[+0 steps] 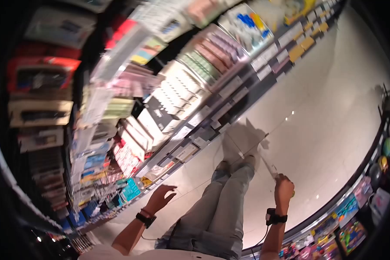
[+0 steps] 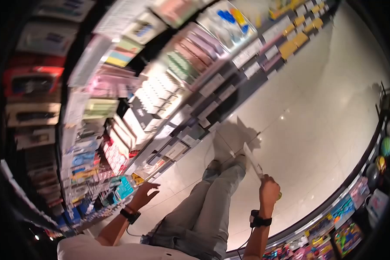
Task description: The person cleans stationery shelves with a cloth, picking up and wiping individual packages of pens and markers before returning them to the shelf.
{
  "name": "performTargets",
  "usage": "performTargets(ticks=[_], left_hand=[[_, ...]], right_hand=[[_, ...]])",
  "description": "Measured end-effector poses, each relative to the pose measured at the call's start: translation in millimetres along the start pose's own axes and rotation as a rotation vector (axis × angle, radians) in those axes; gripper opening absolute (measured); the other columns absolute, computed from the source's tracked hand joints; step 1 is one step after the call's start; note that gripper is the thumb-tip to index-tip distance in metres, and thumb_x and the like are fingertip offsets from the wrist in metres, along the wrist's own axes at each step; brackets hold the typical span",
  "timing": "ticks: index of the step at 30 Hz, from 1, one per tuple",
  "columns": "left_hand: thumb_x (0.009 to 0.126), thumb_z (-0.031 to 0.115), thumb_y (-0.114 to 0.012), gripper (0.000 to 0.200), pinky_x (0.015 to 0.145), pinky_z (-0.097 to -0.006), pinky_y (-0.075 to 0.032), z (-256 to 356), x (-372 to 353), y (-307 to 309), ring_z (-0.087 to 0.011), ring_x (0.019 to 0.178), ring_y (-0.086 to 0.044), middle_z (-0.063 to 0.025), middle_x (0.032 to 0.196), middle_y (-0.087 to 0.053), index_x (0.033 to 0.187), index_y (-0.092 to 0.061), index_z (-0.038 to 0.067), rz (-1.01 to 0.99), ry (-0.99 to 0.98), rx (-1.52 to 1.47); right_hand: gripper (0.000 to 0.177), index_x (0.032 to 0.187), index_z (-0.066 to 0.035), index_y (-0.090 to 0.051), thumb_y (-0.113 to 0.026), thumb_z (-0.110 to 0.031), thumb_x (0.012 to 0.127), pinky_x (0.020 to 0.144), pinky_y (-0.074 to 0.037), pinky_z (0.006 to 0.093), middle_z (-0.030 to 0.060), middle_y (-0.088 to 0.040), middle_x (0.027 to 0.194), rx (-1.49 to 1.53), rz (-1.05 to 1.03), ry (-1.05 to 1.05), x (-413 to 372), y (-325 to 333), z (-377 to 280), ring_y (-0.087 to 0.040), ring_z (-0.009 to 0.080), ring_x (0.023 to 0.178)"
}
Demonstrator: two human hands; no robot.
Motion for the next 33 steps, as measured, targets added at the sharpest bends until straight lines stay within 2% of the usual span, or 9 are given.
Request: performTargets(ticks=[10,11,13,15,18,19,24,28,33], left_hand=[[0.073,0.037,-0.063,0.056,0.1,-0.0537,-0.016,151,-65,109,-0.0284,0.123,-0.03,-0.0089,0.13,-0.039,0.12,-0.05,0.01,0.339,-0.279,0.108],[0.075,0.033,-0.063,0.044,0.095,-0.0458,-0.029,143,-73,103,-0.0287,0.115,-0.041,-0.0125,0.118,-0.051,0.11,-0.056,0.007,0.405,-0.388,0.195],[0.079,0.026,-0.061,0.03,0.079,-0.0368,-0.042,142,-94,104,-0.0308,0.094,-0.054,-0.0149,0.098,-0.06,0.099,-0.06,0.003,0.312,-0.127,-0.196],[0.082,0.018,-0.06,0.028,0.061,-0.0323,-0.045,132,-109,94,-0.0309,0.069,-0.059,-0.0156,0.087,-0.062,0.1,-0.057,-0.003,0.424,-0.134,-0.602],[0.083,0.017,-0.059,0.029,0.069,-0.0292,-0.044,110,-125,95,-0.0127,0.077,-0.056,-0.0116,0.085,-0.062,0.105,-0.056,-0.002,0.626,0.003,-0.65],[0.084,0.014,-0.057,0.035,0.08,-0.0277,-0.041,78,-122,76,-0.0113,0.09,-0.052,-0.0086,0.096,-0.061,0.114,-0.051,-0.002,0.64,0.037,-0.838],[0.089,0.034,-0.047,0.038,0.071,-0.0274,-0.042,-33,-113,36,-0.0123,0.078,-0.05,-0.0028,0.082,-0.058,0.101,-0.058,-0.001,0.906,0.52,-1.312],[0.089,0.041,-0.037,0.04,0.072,-0.0357,-0.044,-88,-81,40,-0.0189,0.083,-0.052,-0.0043,0.095,-0.055,0.1,-0.053,0.006,0.675,0.513,-1.621],[0.087,0.043,-0.038,0.033,0.075,-0.0411,-0.045,-146,-12,37,-0.0183,0.091,-0.052,-0.0009,0.101,-0.052,0.105,-0.047,0.018,0.628,0.432,-1.516]], right_hand=[[0.008,0.07,-0.011,-0.062,-0.058,-0.018,0.071,0.056,-0.045,0.0374,0.0079,-0.057,0.066,-0.031,-0.152,1.146,-57,260,-239,-0.058,0.0273,0.062],[0.009,0.07,-0.011,-0.062,-0.058,-0.019,0.071,0.056,-0.045,0.0371,0.0075,-0.057,0.066,-0.043,-0.163,1.213,-63,271,-258,-0.058,0.027,0.063],[0.011,0.071,-0.009,-0.06,-0.059,-0.02,0.073,0.057,-0.045,0.0371,0.0091,-0.058,0.068,-0.043,-0.128,1.335,-70,281,-288,-0.059,0.0271,0.065],[0.012,0.079,-0.005,-0.06,-0.062,-0.016,0.073,0.06,-0.046,0.0362,0.013,-0.059,0.074,0.265,-0.091,1.239,-81,293,-310,-0.059,0.0296,0.069],[0.016,0.086,-0.001,-0.06,-0.064,-0.011,0.073,0.063,-0.046,0.0344,0.0162,-0.06,0.08,0.561,-0.022,1.035,-95,307,-321,-0.059,0.0322,0.072],[0.017,0.087,-0.001,-0.059,-0.064,-0.01,0.073,0.064,-0.046,0.0338,0.0164,-0.06,0.08,0.543,-0.016,1.042,-95,307,-320,-0.059,0.0322,0.072],[0.018,0.087,0.002,-0.059,-0.064,-0.009,0.074,0.065,-0.045,0.0325,0.0157,-0.06,0.079,0.44,0.0,1.026,-84,307,-299,-0.058,0.0307,0.07],[0.016,0.084,0.004,-0.059,-0.062,-0.009,0.074,0.066,-0.045,0.0323,0.0163,-0.061,0.076,0.363,0.075,0.905,-87,312,-273,-0.059,0.0289,0.07],[0.018,0.086,0.004,-0.059,-0.061,-0.011,0.077,0.066,-0.045,0.0316,0.0157,-0.061,0.073,0.378,0.226,0.671,-115,319,-237,-0.059,0.0243,0.067]])
Point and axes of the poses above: each hand's wrist, its own x-axis towards the middle knuckle, its own y-axis out of the back of the hand, z = x × y, the point moved 1 cm from there along x, towards the middle knuckle
